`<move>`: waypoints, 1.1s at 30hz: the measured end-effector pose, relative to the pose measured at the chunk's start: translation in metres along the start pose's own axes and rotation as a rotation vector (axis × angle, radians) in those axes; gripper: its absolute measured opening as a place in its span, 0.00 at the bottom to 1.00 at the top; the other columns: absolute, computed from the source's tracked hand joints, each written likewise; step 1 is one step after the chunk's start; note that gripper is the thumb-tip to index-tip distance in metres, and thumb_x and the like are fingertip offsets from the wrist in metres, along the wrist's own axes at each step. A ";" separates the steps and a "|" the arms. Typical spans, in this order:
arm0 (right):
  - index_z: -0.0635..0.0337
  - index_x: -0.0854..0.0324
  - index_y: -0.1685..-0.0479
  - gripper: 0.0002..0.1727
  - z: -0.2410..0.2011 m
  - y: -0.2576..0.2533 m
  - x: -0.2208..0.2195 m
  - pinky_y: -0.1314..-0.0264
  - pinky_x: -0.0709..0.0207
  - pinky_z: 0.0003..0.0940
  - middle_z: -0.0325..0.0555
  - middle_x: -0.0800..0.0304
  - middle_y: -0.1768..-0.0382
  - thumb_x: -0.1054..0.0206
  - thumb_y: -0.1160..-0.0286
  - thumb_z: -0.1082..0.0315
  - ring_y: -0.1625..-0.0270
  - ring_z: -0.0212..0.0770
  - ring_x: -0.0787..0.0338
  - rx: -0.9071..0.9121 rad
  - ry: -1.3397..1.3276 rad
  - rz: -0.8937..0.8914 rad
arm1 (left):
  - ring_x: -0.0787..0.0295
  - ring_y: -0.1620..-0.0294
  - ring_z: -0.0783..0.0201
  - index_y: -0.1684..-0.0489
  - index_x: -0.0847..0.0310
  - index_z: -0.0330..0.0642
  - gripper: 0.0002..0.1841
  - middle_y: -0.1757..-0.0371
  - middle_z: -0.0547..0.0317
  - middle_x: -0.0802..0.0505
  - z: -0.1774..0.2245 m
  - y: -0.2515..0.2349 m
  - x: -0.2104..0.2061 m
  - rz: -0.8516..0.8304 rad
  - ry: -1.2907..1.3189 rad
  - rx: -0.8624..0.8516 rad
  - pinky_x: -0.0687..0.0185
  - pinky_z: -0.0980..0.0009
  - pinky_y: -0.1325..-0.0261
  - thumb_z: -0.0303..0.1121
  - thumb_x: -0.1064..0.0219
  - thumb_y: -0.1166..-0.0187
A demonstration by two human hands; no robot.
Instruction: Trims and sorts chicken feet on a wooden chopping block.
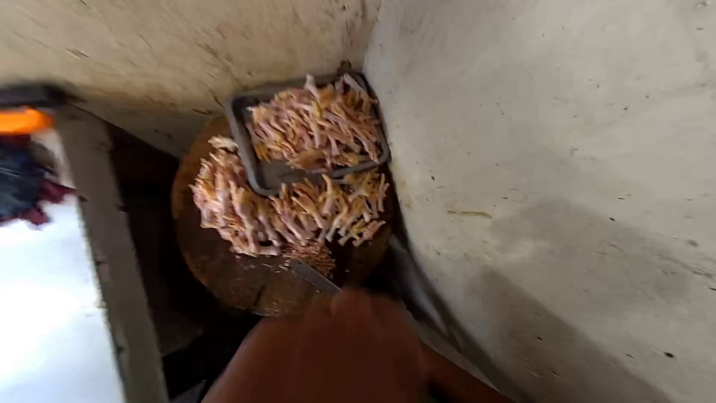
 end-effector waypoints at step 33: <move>0.68 0.18 0.37 0.25 -0.045 -0.028 -0.030 0.40 0.21 0.67 0.67 0.10 0.53 0.42 0.10 0.51 0.47 0.65 0.09 0.105 0.094 0.158 | 0.07 0.63 0.62 0.40 0.32 0.33 0.16 0.53 0.54 0.10 -0.154 0.080 -0.244 0.640 1.684 0.259 0.06 0.62 0.58 0.39 0.46 0.09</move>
Point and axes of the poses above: each hand's wrist, its own y-axis away from the middle knuckle, its own x-axis out of the back of the hand, z = x × y, the point moved 7 cm from there along -y, towards the middle knuckle
